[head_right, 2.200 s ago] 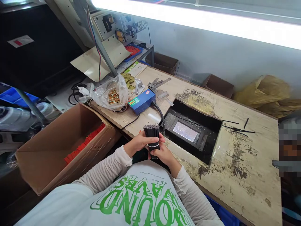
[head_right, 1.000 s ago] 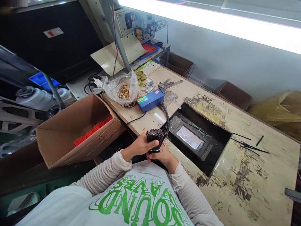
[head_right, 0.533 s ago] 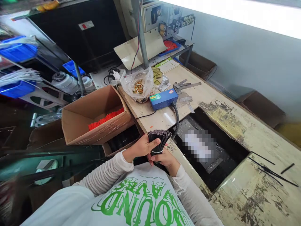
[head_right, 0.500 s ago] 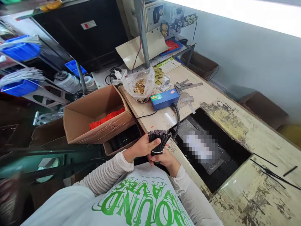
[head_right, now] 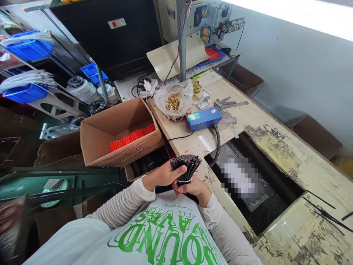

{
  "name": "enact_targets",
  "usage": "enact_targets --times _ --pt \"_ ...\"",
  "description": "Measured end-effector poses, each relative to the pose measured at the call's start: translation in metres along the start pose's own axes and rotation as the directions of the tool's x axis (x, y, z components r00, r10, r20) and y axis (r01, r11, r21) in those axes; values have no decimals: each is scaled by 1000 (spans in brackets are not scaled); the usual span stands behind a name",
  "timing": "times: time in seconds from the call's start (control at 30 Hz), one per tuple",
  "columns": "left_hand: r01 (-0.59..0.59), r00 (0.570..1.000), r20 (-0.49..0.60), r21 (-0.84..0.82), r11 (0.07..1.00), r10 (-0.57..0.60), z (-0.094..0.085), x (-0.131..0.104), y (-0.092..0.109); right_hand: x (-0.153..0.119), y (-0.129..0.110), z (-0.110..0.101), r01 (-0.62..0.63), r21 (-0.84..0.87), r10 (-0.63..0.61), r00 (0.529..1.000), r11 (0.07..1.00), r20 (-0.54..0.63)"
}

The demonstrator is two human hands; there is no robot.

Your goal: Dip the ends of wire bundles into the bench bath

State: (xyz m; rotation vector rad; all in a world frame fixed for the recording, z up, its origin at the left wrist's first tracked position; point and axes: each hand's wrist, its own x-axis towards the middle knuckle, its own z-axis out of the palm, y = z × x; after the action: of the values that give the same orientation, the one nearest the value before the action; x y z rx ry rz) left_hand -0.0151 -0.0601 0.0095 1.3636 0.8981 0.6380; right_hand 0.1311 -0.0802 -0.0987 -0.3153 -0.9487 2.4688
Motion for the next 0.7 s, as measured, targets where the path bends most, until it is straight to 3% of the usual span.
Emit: enact_targets --times 0.37,0.7 --pt "-35 999 -23 -17 999 35 -32 -10 -4 32 2 8 -20 -3 20 1000 1000 -18" --pt "-23 1000 12 -44 999 23 -36 0 -5 35 -4 5 48 43 -50 998 998 44"
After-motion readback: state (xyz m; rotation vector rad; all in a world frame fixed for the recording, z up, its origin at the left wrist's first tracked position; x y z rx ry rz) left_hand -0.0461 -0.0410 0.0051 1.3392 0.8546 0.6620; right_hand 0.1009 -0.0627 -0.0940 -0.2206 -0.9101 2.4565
